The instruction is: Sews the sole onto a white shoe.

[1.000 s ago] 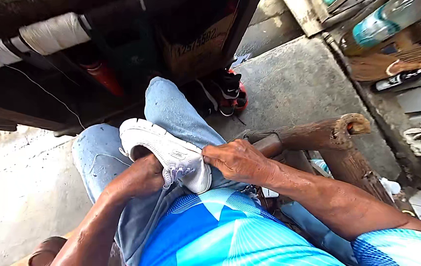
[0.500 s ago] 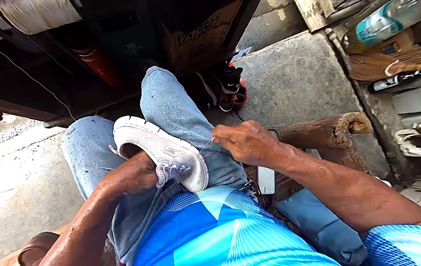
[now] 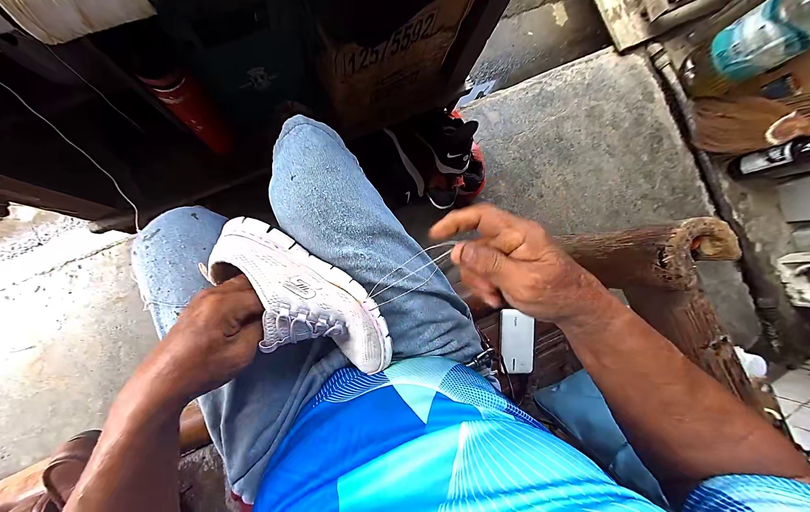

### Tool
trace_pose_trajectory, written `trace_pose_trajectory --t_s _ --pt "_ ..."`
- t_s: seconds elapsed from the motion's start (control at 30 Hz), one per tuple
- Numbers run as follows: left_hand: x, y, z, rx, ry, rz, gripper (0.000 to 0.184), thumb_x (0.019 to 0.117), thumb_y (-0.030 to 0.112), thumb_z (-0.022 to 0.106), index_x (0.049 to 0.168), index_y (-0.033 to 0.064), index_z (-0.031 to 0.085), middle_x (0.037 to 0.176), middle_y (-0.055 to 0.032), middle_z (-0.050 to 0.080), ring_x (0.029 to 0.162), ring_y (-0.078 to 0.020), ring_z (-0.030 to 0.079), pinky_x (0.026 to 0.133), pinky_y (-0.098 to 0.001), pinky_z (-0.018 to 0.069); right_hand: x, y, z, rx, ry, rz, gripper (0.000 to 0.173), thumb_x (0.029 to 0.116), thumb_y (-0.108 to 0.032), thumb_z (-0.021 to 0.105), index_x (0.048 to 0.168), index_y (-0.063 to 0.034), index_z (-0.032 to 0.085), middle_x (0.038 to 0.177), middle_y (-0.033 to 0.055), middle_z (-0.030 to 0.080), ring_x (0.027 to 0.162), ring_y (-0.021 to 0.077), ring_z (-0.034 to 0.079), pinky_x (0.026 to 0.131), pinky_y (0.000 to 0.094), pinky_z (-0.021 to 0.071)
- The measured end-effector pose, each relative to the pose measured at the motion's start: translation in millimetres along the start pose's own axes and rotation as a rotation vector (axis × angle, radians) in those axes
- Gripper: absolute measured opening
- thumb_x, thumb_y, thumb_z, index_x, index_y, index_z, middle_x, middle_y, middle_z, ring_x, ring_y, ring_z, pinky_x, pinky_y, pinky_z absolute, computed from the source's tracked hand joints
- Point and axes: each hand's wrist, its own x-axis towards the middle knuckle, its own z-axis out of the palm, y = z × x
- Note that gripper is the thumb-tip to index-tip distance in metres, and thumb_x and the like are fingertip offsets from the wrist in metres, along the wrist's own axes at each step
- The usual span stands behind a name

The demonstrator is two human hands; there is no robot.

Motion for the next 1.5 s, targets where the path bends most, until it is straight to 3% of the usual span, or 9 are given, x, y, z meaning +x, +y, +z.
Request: trace_pose_trajectory --t_s 0.17,0.33,0.4,0.53,0.7,0.97,1.2,1.37,1.5 --pt "-32.7 -1.9 -31.5 0.199 0.095 -0.132 0.03 0.0949 0.018 0.049 0.102 0.019 0.078 0.086 0.0054 0.061 0.079 -0.0043 0.058 0.068 -0.027 0.049 -2.4 -9.1 10.4 -0.387 -0.558 0.13 0.027 0.1068 -0.033 0.053 0.098 -0.0115 0.067 0.074 -0.0064 0.057 0.064 0.0004 0.052 0.057 0.0207 0.0423" --pt "-48.1 3.8 -32.9 0.367 0.198 -0.254 0.033 0.098 0.022 0.046 0.106 0.0161 0.077 0.102 -0.0032 0.065 0.093 -0.015 0.062 0.078 -0.0392 0.0508 2.5 -7.5 25.0 -0.833 0.063 -0.092 0.044 0.1043 -0.04 0.054 0.068 -0.0145 0.059 0.063 -0.0038 0.051 0.056 0.0087 0.051 0.049 0.029 0.0402" --pt "-45.1 11.6 -29.3 0.353 0.238 -0.229 0.033 0.1003 0.025 0.047 0.114 0.0135 0.075 0.115 -0.0075 0.066 0.103 -0.0196 0.063 0.084 -0.0444 0.0518 6.5 -3.4 34.2 -0.874 0.185 -0.19 0.033 0.1006 -0.029 0.06 0.074 -0.0103 0.065 0.068 0.0001 0.057 0.059 0.0118 0.056 0.049 0.0304 0.0436" --pt "-24.7 16.6 -13.4 0.084 0.211 -0.086 0.022 0.0975 0.021 0.056 0.105 0.0131 0.075 0.107 0.0039 0.068 0.097 -0.0007 0.064 0.082 -0.021 0.055 6.3 4.6 47.2 -0.75 0.018 -0.138 0.027 0.0941 -0.017 0.065 0.119 -0.0135 0.076 0.081 -0.001 0.06 0.061 0.0072 0.054 0.053 0.0257 0.0472" --pt "-8.6 5.7 13.5 0.019 0.053 -0.066 0.021 0.0951 0.015 0.056 0.096 0.007 0.075 0.104 -0.0072 0.073 0.104 -0.0194 0.068 0.094 -0.0459 0.0549 -5.7 13.8 43.5 -0.529 -0.129 -0.043 0.02 0.0987 -0.023 0.06 0.1 -0.0103 0.076 0.085 0.0039 0.063 0.077 0.011 0.059 0.069 0.0289 0.0511" --pt "-1.6 5.0 11.8 0.016 -0.038 -0.031 0.025 0.0961 0.032 0.063 0.095 0.0123 0.078 0.114 -0.0111 0.071 0.118 -0.0267 0.063 0.103 -0.0521 0.05 -12.2 -17.0 -34.1 0.476 -0.27 -0.038 0.01 0.0977 -0.023 0.067 0.099 -0.0151 0.073 0.085 -0.0043 0.065 0.055 -0.0004 0.053 0.048 0.0166 0.0474" --pt "-6.3 8.5 14.7 -0.001 -0.03 -0.055 0.022 0.0981 0.022 0.057 0.105 0.0125 0.076 0.119 -0.003 0.071 0.119 -0.015 0.063 0.106 -0.0436 0.0497 -17.2 -7.9 -68.0 -0.393 0.346 -0.013 0.015 0.0944 -0.022 0.064 0.101 -0.013 0.074 0.089 -0.0038 0.065 0.061 -0.0005 0.053 0.053 0.016 0.0464" --pt "-7.0 11.2 10.6 0.051 0.026 0.014 0.027 0.101 0.031 0.055 0.106 0.0129 0.075 0.106 -0.0027 0.073 0.106 -0.0139 0.067 0.097 -0.0419 0.0535 7.5 2.1 4.3 -0.493 0.081 -0.118 0.037 0.0942 -0.037 0.072 0.121 -0.0113 0.074 0.112 0.0015 0.066 0.071 -0.0022 0.051 0.06 0.0154 0.0442" --pt "-16.3 18.0 3.0 0.258 0.06 -0.028 0.036 0.1 0.036 0.054 0.076 0.0138 0.07 0.08 -0.0003 0.064 0.082 -0.0164 0.064 0.071 -0.0425 0.0529 24.8 1.7 52.4 -0.533 -0.161 -0.144 0.043 0.0896 -0.04 0.077 0.122 -0.0129 0.071 0.101 -0.001 0.064 0.072 0.003 0.053 0.063 0.0219 0.0471"
